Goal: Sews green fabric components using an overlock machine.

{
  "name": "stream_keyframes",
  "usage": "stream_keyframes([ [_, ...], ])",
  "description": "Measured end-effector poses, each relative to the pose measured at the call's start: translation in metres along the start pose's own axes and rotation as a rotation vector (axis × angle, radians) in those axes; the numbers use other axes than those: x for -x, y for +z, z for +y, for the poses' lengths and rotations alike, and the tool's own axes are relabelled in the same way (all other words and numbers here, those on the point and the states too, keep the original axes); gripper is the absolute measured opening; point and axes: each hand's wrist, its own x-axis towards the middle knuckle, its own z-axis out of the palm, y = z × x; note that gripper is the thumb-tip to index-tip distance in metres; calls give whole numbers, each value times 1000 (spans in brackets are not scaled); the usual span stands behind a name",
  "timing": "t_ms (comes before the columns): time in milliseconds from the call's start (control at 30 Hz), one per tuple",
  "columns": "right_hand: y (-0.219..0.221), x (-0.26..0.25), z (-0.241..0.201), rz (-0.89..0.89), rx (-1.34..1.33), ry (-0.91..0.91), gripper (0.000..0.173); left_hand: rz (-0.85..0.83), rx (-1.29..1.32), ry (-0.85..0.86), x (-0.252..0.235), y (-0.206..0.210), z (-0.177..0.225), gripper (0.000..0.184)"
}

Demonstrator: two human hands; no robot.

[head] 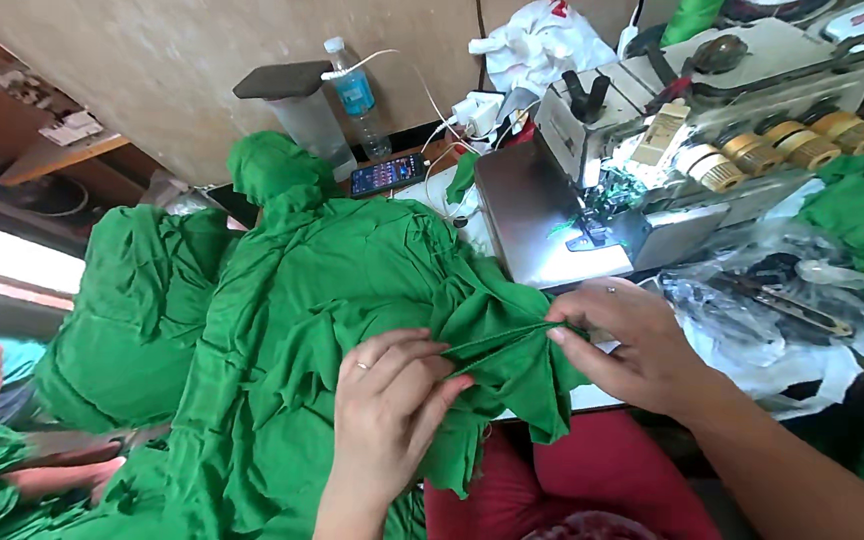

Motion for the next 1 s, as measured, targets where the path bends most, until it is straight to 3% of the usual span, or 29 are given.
stream_keyframes([
  [67,-1,0,1,-16,7,8,24,29,64,-76,1,5,0,25],
  [267,-9,3,3,-131,96,-53,25,-1,-26,-189,-1,17,4,26],
  [467,-27,10,3,-419,227,-113,26,77,796,-458,-2,50,15,18],
  [567,-48,3,-7,-583,230,-72,22,87,860,-421,-11,61,21,16],
  [767,-36,-8,-18,-110,121,-165,22,-29,511,-248,-31,61,43,12],
  [1000,-28,-5,-9,-187,145,-227,18,-142,328,-229,-33,65,47,9],
])
